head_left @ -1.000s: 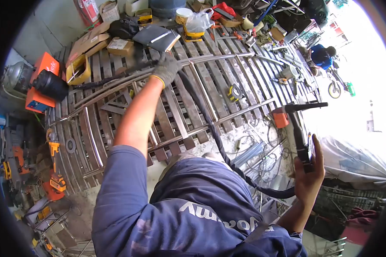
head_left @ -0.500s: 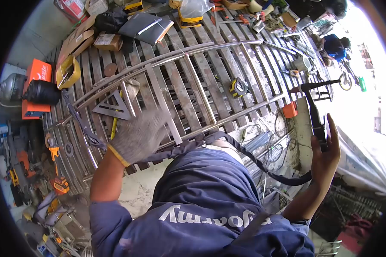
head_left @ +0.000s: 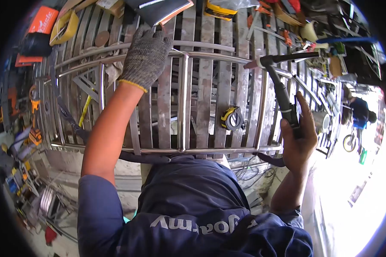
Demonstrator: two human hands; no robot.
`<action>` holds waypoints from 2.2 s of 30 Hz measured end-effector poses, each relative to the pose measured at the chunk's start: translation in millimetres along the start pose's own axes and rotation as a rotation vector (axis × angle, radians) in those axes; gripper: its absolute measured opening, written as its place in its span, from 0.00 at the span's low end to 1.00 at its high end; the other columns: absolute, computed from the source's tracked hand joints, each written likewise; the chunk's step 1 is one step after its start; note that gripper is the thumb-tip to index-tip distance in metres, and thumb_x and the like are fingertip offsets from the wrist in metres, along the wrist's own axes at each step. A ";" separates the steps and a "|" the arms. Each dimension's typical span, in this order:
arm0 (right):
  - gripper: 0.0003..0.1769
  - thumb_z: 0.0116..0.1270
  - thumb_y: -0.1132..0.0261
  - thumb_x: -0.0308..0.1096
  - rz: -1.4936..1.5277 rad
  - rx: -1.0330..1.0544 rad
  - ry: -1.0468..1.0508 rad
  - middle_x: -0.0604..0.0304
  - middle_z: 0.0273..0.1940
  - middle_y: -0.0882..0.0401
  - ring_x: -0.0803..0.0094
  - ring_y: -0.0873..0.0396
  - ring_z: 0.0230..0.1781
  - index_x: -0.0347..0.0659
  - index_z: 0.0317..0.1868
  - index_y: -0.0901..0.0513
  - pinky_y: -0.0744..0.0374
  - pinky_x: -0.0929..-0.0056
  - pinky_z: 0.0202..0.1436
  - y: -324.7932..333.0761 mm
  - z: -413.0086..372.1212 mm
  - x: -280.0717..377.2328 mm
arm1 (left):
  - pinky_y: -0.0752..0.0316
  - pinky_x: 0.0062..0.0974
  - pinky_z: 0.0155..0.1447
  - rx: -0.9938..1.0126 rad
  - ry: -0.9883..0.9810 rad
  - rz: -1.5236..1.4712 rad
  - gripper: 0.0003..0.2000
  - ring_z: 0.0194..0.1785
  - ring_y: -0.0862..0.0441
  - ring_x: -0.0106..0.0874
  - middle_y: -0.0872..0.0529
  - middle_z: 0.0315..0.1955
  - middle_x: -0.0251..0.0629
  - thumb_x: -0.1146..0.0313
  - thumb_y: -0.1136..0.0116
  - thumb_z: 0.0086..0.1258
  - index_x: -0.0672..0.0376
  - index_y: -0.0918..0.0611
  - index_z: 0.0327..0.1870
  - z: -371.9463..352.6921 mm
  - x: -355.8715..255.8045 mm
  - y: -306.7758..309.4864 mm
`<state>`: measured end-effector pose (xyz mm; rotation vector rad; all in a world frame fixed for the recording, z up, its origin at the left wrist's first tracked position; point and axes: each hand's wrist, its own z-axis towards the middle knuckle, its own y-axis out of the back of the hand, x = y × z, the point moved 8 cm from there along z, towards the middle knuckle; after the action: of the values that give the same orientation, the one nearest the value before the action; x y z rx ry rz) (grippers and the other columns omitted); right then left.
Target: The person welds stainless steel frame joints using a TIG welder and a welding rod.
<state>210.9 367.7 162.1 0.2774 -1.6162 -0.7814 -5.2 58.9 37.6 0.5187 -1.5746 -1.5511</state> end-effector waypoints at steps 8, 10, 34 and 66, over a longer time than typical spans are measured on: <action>0.40 0.70 0.29 0.21 -0.031 0.111 0.117 0.44 0.76 0.21 0.65 0.14 0.65 0.34 0.82 0.30 0.16 0.71 0.61 -79.2 54.4 -18.7 | 0.17 0.47 0.49 -0.192 0.408 -0.423 0.08 0.44 0.12 0.48 0.12 0.39 0.45 0.61 0.36 0.78 0.55 0.12 0.46 -50.0 -7.9 -16.2; 0.40 0.71 0.28 0.24 -0.059 0.122 0.194 0.41 0.74 0.20 0.57 0.14 0.67 0.34 0.82 0.30 0.14 0.68 0.61 -100.9 60.9 -22.3 | 0.18 0.47 0.45 -0.171 0.501 -0.579 0.08 0.42 0.12 0.48 0.12 0.37 0.44 0.60 0.36 0.78 0.54 0.13 0.46 -57.2 -13.3 -26.1; 0.39 0.72 0.27 0.26 -0.354 0.110 0.432 0.27 0.70 0.21 0.42 0.10 0.60 0.19 0.77 0.32 0.09 0.60 0.57 -173.4 40.7 -29.2 | 0.16 0.37 0.44 -0.142 0.400 -0.953 0.06 0.37 0.10 0.40 0.09 0.34 0.39 0.65 0.27 0.70 0.57 0.10 0.39 -42.6 13.1 -60.4; 0.38 0.75 0.29 0.26 -0.356 0.151 0.338 0.28 0.67 0.19 0.45 0.07 0.53 0.23 0.80 0.34 0.10 0.59 0.52 -194.8 32.5 -18.8 | 0.18 0.38 0.44 -0.145 0.349 -0.699 0.08 0.38 0.13 0.42 0.11 0.35 0.40 0.63 0.27 0.70 0.56 0.13 0.37 -34.5 11.6 -35.0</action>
<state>135.9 245.1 25.4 0.7798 -1.3200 -0.8287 6.3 23.8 3.1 1.2752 -1.0464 -1.9218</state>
